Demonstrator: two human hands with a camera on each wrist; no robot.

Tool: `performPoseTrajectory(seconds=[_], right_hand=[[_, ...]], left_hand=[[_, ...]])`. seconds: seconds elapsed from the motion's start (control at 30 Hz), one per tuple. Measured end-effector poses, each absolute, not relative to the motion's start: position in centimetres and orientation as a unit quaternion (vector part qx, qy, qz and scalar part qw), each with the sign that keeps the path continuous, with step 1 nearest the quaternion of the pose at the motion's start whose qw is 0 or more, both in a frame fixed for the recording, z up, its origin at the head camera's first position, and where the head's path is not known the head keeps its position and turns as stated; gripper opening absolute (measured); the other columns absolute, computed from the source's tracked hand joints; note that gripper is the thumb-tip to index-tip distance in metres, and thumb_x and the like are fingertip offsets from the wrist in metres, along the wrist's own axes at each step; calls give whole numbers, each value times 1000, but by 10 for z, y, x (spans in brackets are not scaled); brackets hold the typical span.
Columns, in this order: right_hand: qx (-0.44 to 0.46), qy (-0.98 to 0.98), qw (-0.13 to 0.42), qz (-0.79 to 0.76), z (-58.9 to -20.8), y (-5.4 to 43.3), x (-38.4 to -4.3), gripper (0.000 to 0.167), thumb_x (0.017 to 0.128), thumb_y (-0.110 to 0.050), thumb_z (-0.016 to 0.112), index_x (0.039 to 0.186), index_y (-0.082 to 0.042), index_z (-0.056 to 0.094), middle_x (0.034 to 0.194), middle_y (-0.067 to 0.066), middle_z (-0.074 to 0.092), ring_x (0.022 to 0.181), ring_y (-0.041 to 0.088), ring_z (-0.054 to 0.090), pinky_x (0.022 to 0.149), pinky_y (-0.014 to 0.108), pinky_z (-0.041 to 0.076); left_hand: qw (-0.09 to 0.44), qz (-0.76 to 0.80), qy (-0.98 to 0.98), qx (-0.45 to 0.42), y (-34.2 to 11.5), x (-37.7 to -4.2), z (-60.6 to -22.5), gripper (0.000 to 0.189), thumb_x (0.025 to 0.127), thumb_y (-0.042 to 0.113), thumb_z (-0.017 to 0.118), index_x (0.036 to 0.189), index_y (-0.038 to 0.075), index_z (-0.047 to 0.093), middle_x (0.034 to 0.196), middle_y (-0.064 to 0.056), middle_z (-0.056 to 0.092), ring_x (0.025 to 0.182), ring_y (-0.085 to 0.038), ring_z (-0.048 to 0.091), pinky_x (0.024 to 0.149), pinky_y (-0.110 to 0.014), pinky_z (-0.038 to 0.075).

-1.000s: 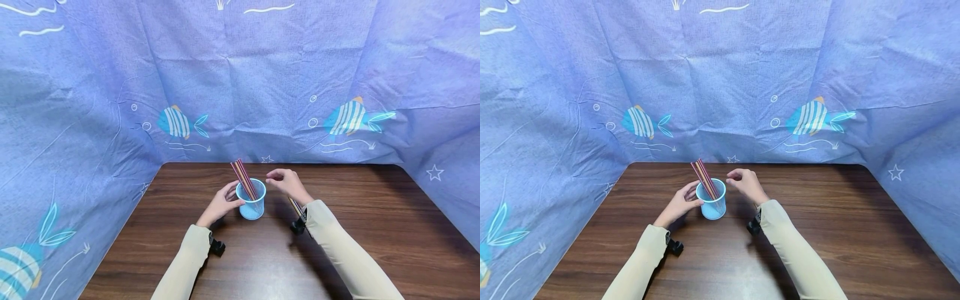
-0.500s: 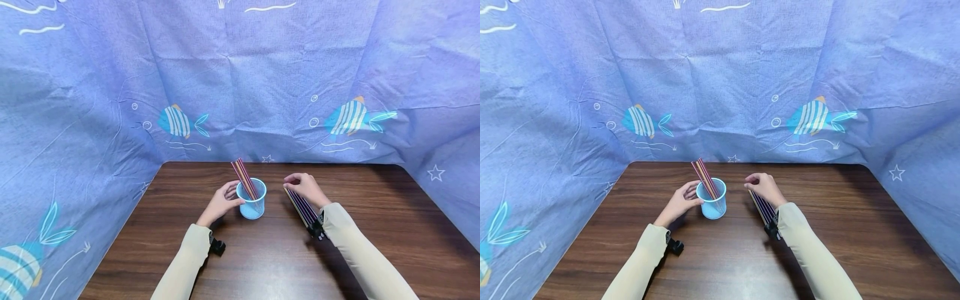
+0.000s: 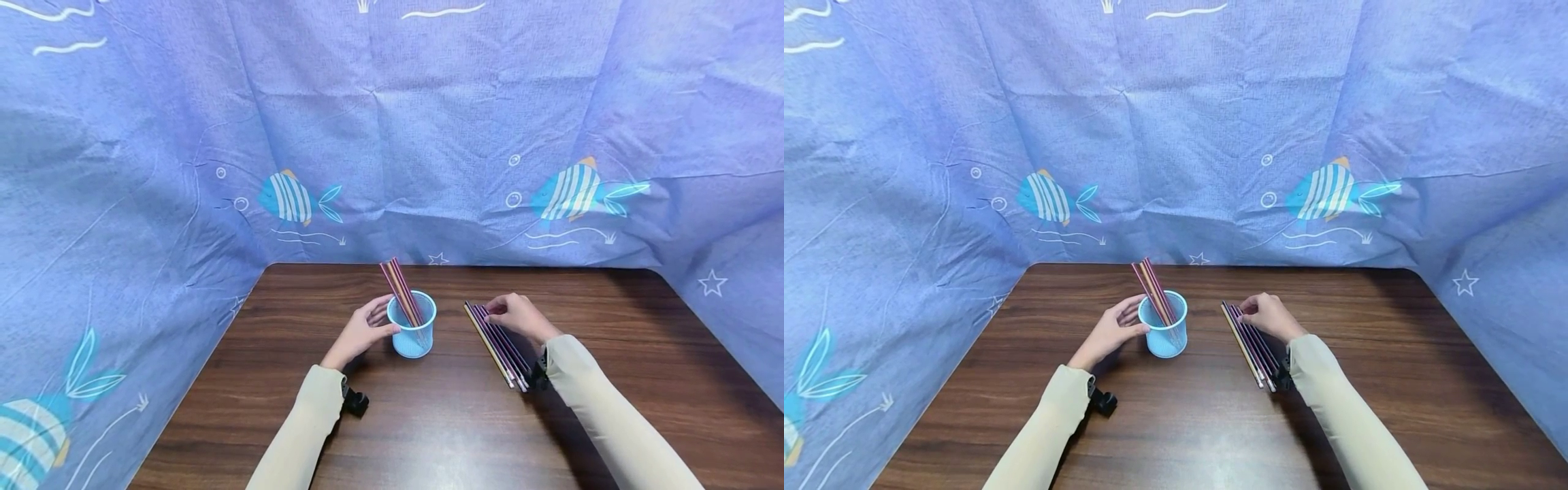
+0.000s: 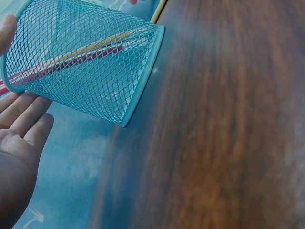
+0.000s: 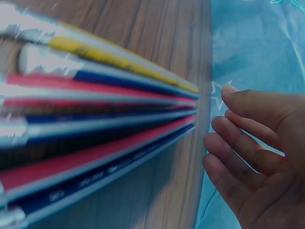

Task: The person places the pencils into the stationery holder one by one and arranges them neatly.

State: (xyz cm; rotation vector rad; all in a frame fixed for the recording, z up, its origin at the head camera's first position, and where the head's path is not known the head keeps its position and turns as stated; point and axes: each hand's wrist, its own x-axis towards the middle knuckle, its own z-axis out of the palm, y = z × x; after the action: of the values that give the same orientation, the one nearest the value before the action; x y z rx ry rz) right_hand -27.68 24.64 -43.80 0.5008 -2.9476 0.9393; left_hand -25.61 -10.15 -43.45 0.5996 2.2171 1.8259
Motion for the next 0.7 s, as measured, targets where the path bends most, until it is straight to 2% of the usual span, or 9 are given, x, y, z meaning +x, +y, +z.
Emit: performPoseTrajectory(seconds=[0.53, 0.7], right_hand=[[134, -949, -79, 275, -444, 269, -268, 26, 83, -17, 74, 98, 4, 72, 92, 14, 73, 84, 22, 67, 77, 41, 57], [136, -949, -82, 273, -444, 272, -268, 25, 83, -17, 74, 96, 4, 72, 90, 13, 73, 83, 21, 66, 76, 40, 57]], left_hand=[[109, 615, 756, 196, -101, -256, -433, 68, 86, 11, 73, 145, 4, 40, 146, -19, 45, 136, -31, 42, 112, -38, 40], [112, 614, 757, 194, -102, -255, -433, 68, 86, 11, 72, 145, 4, 39, 147, -18, 44, 137, -30, 42, 111, -38, 40]])
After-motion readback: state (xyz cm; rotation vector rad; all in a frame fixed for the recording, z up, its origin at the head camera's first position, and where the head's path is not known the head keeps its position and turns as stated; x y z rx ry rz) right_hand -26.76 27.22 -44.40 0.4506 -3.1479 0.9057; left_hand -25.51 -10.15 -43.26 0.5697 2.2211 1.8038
